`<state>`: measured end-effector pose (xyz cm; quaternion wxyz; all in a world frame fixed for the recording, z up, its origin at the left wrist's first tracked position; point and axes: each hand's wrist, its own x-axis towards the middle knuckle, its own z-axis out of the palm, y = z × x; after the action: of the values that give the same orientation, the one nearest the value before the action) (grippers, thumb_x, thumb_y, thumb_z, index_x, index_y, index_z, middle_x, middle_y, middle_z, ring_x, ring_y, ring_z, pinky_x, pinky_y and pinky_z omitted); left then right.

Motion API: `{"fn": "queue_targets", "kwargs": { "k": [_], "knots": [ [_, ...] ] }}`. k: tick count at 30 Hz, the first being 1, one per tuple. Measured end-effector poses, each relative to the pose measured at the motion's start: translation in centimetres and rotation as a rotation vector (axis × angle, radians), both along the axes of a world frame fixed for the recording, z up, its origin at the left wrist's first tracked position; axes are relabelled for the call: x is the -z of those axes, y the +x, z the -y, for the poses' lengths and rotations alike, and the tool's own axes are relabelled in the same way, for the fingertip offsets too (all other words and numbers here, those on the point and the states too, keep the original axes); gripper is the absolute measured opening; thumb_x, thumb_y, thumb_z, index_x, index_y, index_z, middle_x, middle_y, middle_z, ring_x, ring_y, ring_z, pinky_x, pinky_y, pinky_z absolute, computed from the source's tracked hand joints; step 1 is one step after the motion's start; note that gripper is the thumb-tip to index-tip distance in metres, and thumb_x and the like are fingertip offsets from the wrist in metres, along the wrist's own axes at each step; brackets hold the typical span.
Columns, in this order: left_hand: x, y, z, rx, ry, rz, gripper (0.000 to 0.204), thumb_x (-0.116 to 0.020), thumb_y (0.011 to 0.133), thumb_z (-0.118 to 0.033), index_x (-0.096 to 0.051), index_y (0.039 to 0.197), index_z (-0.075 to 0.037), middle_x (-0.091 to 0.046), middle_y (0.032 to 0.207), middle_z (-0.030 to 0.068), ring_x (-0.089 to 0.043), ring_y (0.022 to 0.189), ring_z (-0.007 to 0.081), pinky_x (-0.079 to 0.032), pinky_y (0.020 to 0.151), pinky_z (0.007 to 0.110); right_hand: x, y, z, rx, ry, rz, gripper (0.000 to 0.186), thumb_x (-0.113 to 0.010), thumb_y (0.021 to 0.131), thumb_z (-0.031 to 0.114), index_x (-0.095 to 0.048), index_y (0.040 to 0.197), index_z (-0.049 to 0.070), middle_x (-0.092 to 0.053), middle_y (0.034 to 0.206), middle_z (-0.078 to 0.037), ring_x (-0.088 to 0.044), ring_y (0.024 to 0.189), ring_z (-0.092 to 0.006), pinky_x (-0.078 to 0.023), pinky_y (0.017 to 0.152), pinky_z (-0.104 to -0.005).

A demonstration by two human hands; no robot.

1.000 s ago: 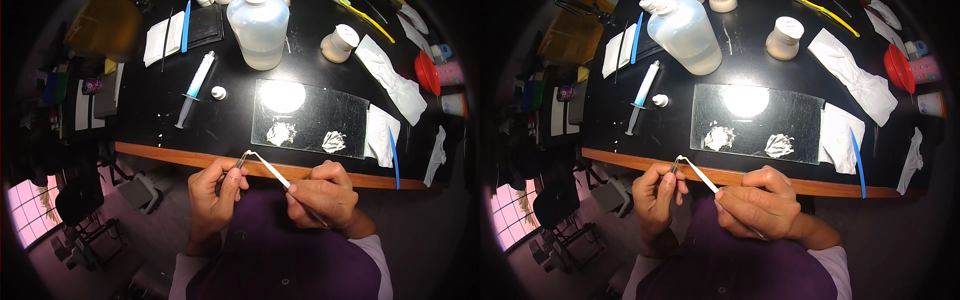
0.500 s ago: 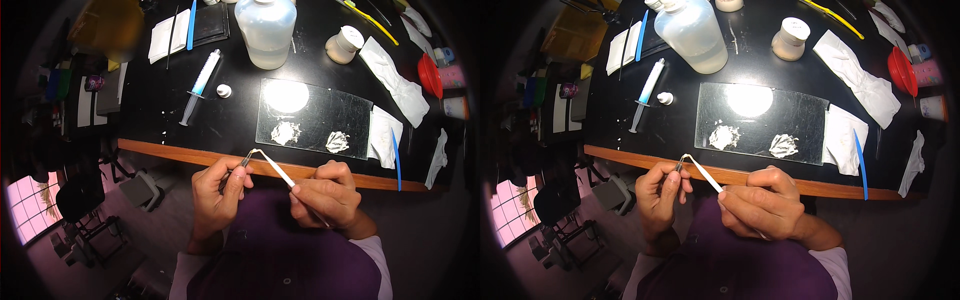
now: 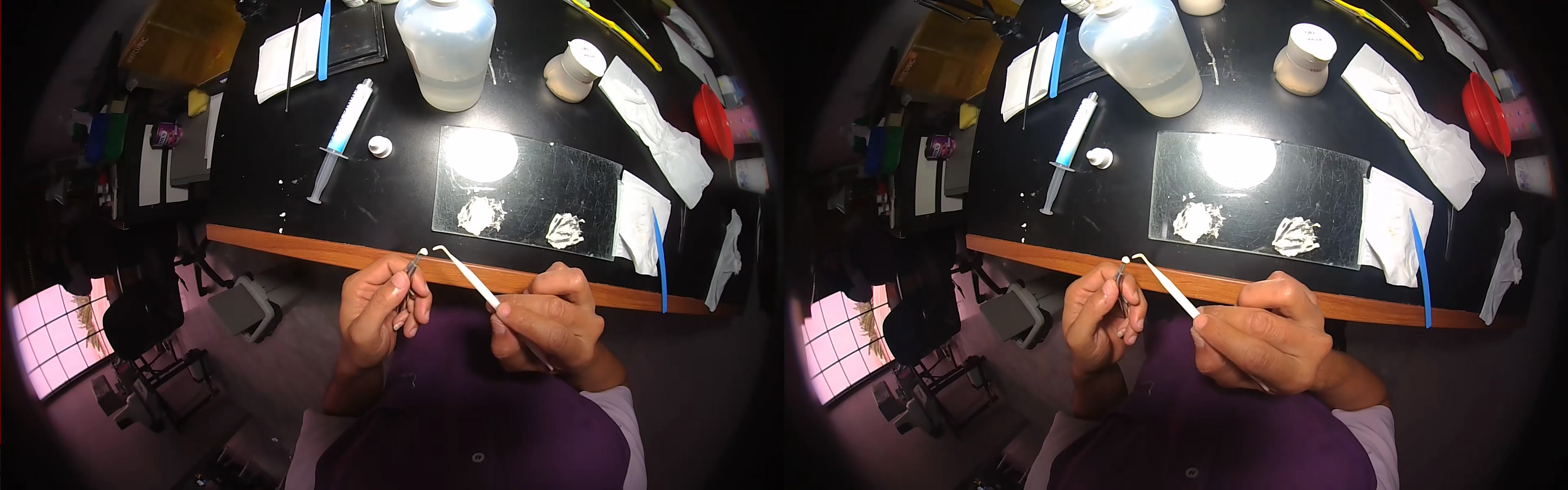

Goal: The person mixes dental material on a glass slab using a blue spatula, handles a dental model of a jaw, and then uses tweezers to hold a small dental crown while applying the mixture to it with a fine white applicator tool.

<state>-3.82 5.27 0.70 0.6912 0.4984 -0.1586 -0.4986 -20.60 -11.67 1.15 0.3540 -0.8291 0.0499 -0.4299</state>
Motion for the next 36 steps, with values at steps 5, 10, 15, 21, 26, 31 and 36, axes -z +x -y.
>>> {"fn": "queue_targets", "kwargs": {
  "k": [5, 10, 15, 21, 26, 31, 36],
  "knots": [
    [0.0, 0.0, 0.2, 0.005, -0.016, -0.009, 0.031, -0.046, 0.113, -0.019, -0.064, 0.102, 0.003, -0.067, 0.076, 0.0115, -0.049, 0.053, 0.0055, -0.036, 0.051, 0.019, 0.1, 0.0, -0.1, -0.001, -0.004, 0.001, 0.029, -0.086, 0.076, 0.002, -0.078, 0.103, 0.008, -0.078, 0.088, 0.0, -0.056, 0.075, -0.0145, -0.04, 0.051, -0.027],
    [0.0, 0.1, 0.1, 0.007, -0.013, -0.012, 0.031, -0.046, 0.113, -0.02, -0.064, 0.102, 0.003, -0.067, 0.076, 0.0113, -0.05, 0.053, 0.0053, -0.036, 0.051, 0.019, 0.2, 0.2, 0.0, -0.008, -0.016, 0.008, 0.029, -0.086, 0.077, 0.002, -0.078, 0.103, 0.008, -0.078, 0.089, 0.0, -0.056, 0.075, -0.0145, -0.039, 0.05, -0.0269],
    [0.1, 0.0, 0.1, 0.003, -0.006, -0.011, 0.031, -0.046, 0.113, -0.02, -0.064, 0.103, 0.003, -0.067, 0.076, 0.0115, -0.049, 0.054, 0.0051, -0.036, 0.052, 0.019, 0.1, 0.2, 0.0, -0.023, -0.017, 0.0, 0.028, -0.086, 0.076, 0.003, -0.078, 0.103, 0.008, -0.079, 0.089, 0.0, -0.055, 0.075, -0.0146, -0.038, 0.05, -0.0268],
    [-0.2, 0.0, 0.1, 0.011, 0.017, 0.021, 0.031, -0.047, 0.113, -0.02, -0.065, 0.104, 0.004, -0.068, 0.077, 0.0106, -0.049, 0.054, 0.0043, -0.037, 0.052, 0.019, 0.1, 0.1, -0.1, -0.021, -0.026, -0.003, 0.028, -0.087, 0.076, 0.004, -0.079, 0.103, 0.008, -0.079, 0.09, 0.0, -0.055, 0.077, -0.0149, -0.037, 0.05, -0.0272],
    [-1.2, -0.6, 0.6, -0.045, 0.1, 0.236, 0.025, -0.055, 0.111, -0.013, -0.07, 0.108, 0.006, -0.071, 0.08, 0.0099, -0.054, 0.057, 0.0042, -0.042, 0.055, 0.019, 0.1, 0.1, 0.0, -0.018, -0.033, -0.003, 0.029, -0.087, 0.076, 0.004, -0.079, 0.103, 0.008, -0.078, 0.089, 0.0, -0.055, 0.077, -0.0153, -0.038, 0.052, -0.0273],
    [-1.5, -1.6, 0.9, -0.083, 0.229, 0.553, 0.02, -0.058, 0.108, -0.004, -0.072, 0.111, 0.01, -0.075, 0.087, 0.0134, -0.062, 0.062, 0.0086, -0.049, 0.058, 0.022, 0.3, -0.3, 0.0, 0.008, -0.027, -0.015, 0.029, -0.086, 0.076, 0.002, -0.078, 0.103, 0.007, -0.076, 0.088, -0.001, -0.054, 0.077, -0.0163, -0.037, 0.053, -0.0277],
    [-1.6, -1.8, 0.9, -0.135, 0.23, 0.585, 0.016, -0.065, 0.105, 0.001, -0.075, 0.113, 0.009, -0.077, 0.091, 0.0131, -0.068, 0.067, 0.0097, -0.054, 0.06, 0.022, 0.4, -0.6, -0.1, 0.005, -0.034, -0.021, 0.031, -0.086, 0.075, 0.001, -0.077, 0.104, 0.006, -0.076, 0.088, -0.003, -0.054, 0.076, -0.0166, -0.037, 0.053, -0.0284]
  ]
}}
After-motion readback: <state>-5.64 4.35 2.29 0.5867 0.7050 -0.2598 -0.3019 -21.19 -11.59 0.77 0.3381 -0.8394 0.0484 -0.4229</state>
